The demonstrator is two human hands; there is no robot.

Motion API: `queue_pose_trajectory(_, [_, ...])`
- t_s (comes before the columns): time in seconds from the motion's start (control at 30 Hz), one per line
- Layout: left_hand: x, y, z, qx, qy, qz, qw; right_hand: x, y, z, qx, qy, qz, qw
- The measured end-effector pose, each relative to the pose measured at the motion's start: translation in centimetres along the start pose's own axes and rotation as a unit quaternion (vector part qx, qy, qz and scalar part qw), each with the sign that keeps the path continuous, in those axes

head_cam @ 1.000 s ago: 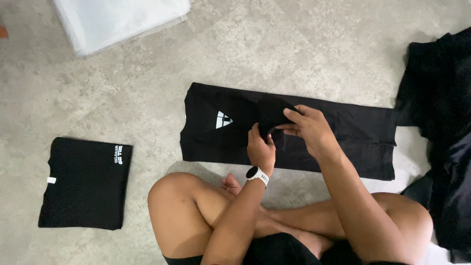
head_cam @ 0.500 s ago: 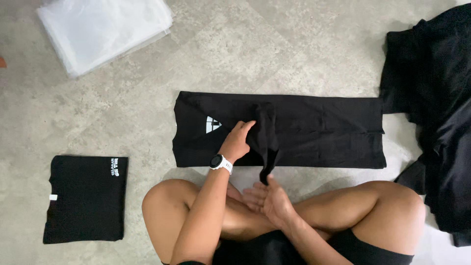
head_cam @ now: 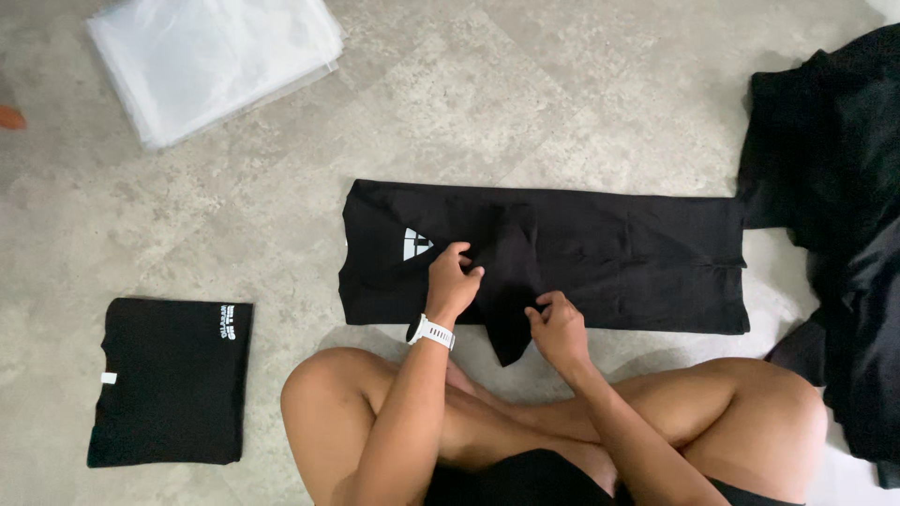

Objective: The person folds black t-shirts by hand while sitting on the floor, placing them into a stack.

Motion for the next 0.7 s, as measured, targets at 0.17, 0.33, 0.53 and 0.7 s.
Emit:
queue_pose_trajectory(0.17, [3.4, 0.1, -2.2, -0.1, -0.081, -0.03, 0.991, 1.9, -0.9, 1.4, -0.05, 0.042, -0.058, 0.996])
queue_pose_trajectory(0.33, [1.9, -0.1, -2.2, -0.076, -0.055, -0.057, 0.994, 1.2, 1.9, 1.2, -0.066, 0.018, -0.069, 0.995])
queue_pose_trajectory(0.53, [1.6, -1.5, -0.9, -0.035, -0.107, -0.021, 0.993, 4.0, 0.3, 2.5, 0.036, 0.096, -0.234, 0.967])
queue_pose_trajectory(0.7, [1.7, -2.3, -1.8, -0.093, -0.101, 0.032, 0.99, 6.0, -1.1, 4.2, 0.14, 0.266, -0.461, 0.835])
Point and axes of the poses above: each hand's wrist, its own z-axis away from the middle knuckle, its own y-axis out of the palm, x = y × z, the point moved 7 cm from there along -z, towards the middle knuckle, and after that the axes turned 14 degrees about -x, right-handed, at the moved point
